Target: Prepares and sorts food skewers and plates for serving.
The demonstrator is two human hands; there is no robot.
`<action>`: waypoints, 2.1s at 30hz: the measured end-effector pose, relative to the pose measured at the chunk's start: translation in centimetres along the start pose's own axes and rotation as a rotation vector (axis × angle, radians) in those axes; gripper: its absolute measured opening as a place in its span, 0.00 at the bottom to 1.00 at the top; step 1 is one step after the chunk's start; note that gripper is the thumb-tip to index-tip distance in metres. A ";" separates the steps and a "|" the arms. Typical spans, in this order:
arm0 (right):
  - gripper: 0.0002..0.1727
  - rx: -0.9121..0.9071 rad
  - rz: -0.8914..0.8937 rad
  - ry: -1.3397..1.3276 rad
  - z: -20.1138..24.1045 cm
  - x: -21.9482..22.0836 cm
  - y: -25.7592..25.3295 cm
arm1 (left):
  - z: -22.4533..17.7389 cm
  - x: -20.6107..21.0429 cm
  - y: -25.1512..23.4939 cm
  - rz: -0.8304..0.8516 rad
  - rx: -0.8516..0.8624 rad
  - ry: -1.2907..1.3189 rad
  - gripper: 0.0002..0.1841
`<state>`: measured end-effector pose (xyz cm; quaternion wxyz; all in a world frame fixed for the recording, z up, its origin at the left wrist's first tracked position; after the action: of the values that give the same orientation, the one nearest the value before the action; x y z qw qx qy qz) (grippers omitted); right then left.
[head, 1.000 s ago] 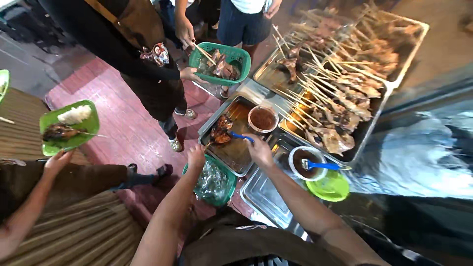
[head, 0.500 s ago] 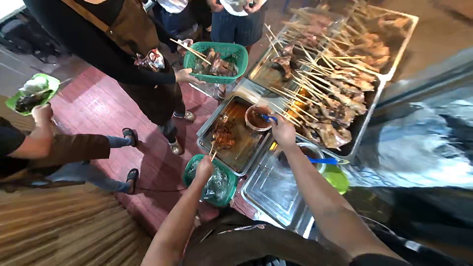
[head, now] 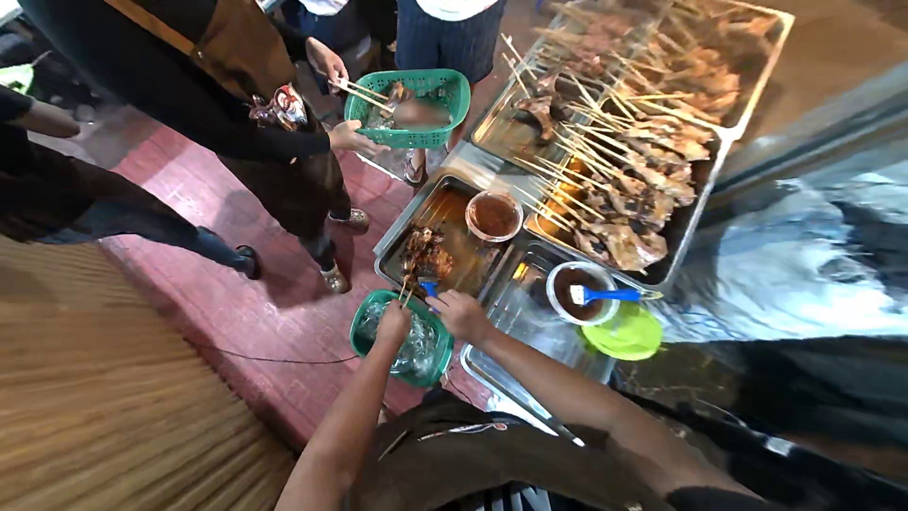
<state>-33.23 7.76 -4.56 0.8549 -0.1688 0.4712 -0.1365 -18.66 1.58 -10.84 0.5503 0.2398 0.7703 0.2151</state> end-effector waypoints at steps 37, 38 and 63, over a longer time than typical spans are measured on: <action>0.21 0.398 0.253 0.108 -4.6 -2.2 -1.6 | 0.1 3.1 1.6 0.212 -0.285 0.734 0.21; 0.19 0.308 0.166 0.090 -3.3 -2.4 -0.7 | 0.1 3.4 1.6 0.214 -0.294 0.740 0.21; 0.29 1.556 0.482 -1.020 1.5 4.8 6.5 | -1.5 -1.3 3.7 0.202 -0.114 0.700 0.21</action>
<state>-29.04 11.99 -10.14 0.8347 0.5082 -0.1581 -0.1415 -19.24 3.64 -7.18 0.2418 0.1955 0.8711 0.3802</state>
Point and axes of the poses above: each hand's wrist, its own y-axis away from the middle knuckle, its own x-axis out of the palm, z = x × y, the point moved 7 cm from there along -y, towards the middle knuckle, and after that the axes turned 14 degrees about -z, right-handed, at the moved point
